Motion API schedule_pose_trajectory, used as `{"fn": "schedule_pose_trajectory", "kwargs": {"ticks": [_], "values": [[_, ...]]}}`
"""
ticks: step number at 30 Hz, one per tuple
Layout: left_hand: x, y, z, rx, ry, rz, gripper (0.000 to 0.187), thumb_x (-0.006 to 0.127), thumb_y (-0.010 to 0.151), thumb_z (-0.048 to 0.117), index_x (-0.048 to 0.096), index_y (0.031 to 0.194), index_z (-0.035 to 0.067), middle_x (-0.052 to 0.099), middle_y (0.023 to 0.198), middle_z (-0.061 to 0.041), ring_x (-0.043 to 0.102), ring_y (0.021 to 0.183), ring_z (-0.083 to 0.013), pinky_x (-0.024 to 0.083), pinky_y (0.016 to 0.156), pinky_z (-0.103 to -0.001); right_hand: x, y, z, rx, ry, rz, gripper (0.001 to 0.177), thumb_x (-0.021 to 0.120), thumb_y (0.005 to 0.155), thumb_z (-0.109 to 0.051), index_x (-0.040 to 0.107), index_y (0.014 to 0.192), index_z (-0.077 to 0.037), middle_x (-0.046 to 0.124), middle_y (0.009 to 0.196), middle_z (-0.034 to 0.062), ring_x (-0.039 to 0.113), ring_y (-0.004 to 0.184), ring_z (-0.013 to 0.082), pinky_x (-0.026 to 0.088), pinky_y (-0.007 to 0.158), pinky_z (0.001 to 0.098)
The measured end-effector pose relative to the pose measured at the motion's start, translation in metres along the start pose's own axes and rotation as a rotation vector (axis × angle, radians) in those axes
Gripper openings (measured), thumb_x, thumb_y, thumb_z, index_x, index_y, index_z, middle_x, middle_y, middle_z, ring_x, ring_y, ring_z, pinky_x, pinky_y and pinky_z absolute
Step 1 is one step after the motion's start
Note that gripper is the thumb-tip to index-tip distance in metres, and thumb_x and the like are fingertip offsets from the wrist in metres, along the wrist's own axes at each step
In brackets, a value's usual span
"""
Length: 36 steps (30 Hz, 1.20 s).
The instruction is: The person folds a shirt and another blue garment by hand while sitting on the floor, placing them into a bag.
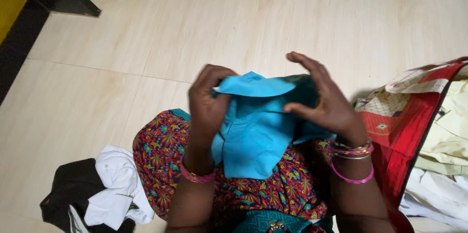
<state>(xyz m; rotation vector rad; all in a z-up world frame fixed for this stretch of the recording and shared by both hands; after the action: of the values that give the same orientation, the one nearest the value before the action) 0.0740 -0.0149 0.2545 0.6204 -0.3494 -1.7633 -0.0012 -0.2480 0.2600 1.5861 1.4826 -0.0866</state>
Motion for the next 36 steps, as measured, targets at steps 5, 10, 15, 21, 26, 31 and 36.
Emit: {"fn": "schedule_pose_trajectory", "kwargs": {"ticks": [5, 10, 15, 21, 26, 31, 36], "values": [[0.045, 0.000, 0.030, 0.132, -0.051, -0.122, 0.029, 0.069, 0.089, 0.010, 0.070, 0.118, 0.008, 0.069, 0.116, -0.010, 0.069, 0.109, -0.0212, 0.057, 0.098, -0.032, 0.038, 0.001, 0.004, 0.164, 0.146, -0.203, 0.050, 0.078, 0.080, -0.021, 0.066, 0.125, -0.002, 0.072, 0.109, 0.0110, 0.067, 0.103, 0.0226, 0.052, 0.091, 0.0346], [0.064, -0.041, -0.044, 0.016, -0.135, -0.421, 0.070, 0.082, 0.081, 0.037, 0.055, 0.134, 0.000, 0.064, 0.125, -0.018, 0.062, 0.117, -0.0290, 0.048, 0.100, -0.037, 0.011, -0.017, 0.029, 0.365, 0.499, -0.143, 0.023, 0.069, 0.088, -0.013, 0.072, 0.108, -0.002, 0.078, 0.096, 0.0082, 0.072, 0.090, 0.0155, 0.058, 0.083, 0.0295], [0.063, -0.122, -0.163, -0.642, -0.421, -0.431, 0.051, 0.073, 0.094, 0.038, 0.069, 0.129, 0.001, 0.075, 0.116, -0.008, 0.067, 0.105, -0.0139, 0.054, 0.095, -0.033, 0.022, -0.025, 0.072, 0.468, 0.266, -0.132, 0.042, 0.064, 0.101, -0.031, 0.063, 0.135, -0.006, 0.075, 0.114, 0.0120, 0.066, 0.107, 0.0219, 0.052, 0.096, 0.0333], [-0.013, -0.118, -0.180, -0.490, -0.052, -0.078, 0.079, 0.075, 0.090, 0.039, 0.039, 0.152, 0.005, 0.053, 0.141, -0.018, 0.055, 0.127, -0.0255, 0.046, 0.106, -0.041, 0.048, -0.094, 0.121, 0.790, -0.048, -0.316, 0.079, 0.074, 0.076, -0.055, 0.059, 0.136, -0.006, 0.067, 0.128, 0.0210, 0.065, 0.116, 0.0361, 0.049, 0.098, 0.0452], [-0.018, -0.123, -0.153, -0.226, 0.582, -0.340, 0.104, 0.087, 0.074, 0.051, 0.034, 0.152, 0.007, 0.043, 0.149, -0.028, 0.044, 0.136, -0.0481, 0.035, 0.108, -0.056, 0.037, -0.162, 0.145, 0.844, -0.191, -0.508, 0.079, 0.077, 0.078, -0.055, 0.062, 0.135, -0.003, 0.068, 0.127, 0.0228, 0.065, 0.119, 0.0348, 0.050, 0.102, 0.0426], [0.005, -0.139, -0.156, -0.383, 0.776, -0.544, 0.097, 0.082, 0.069, 0.051, 0.044, 0.149, 0.013, 0.059, 0.134, -0.021, 0.059, 0.120, -0.0398, 0.038, 0.101, -0.056, -0.047, -0.207, 0.155, 1.045, 0.433, 0.160, 0.049, 0.064, 0.106, -0.029, 0.064, 0.148, -0.003, 0.064, 0.097, 0.0154, 0.053, 0.080, 0.0231, 0.044, 0.065, 0.0382], [-0.004, -0.122, -0.176, -0.532, 0.428, -0.221, 0.020, 0.067, 0.097, 0.028, 0.072, 0.108, 0.013, 0.074, 0.110, -0.012, 0.069, 0.102, -0.0280, 0.055, 0.090, -0.044, -0.128, -0.203, 0.152, 0.435, 0.539, 0.965, 0.021, 0.063, 0.114, -0.020, 0.068, 0.123, -0.002, 0.072, 0.117, 0.0089, 0.072, 0.099, 0.0152, 0.059, 0.091, 0.0278]]}}
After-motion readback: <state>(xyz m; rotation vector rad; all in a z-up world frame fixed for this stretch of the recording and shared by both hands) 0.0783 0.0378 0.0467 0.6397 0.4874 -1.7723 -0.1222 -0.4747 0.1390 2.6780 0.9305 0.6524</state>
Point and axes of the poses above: each hand's wrist, its own y-axis towards the middle knuckle, its own x-axis out of the palm, z = x × y, the point moved 5 cm from there along y, towards the middle knuckle
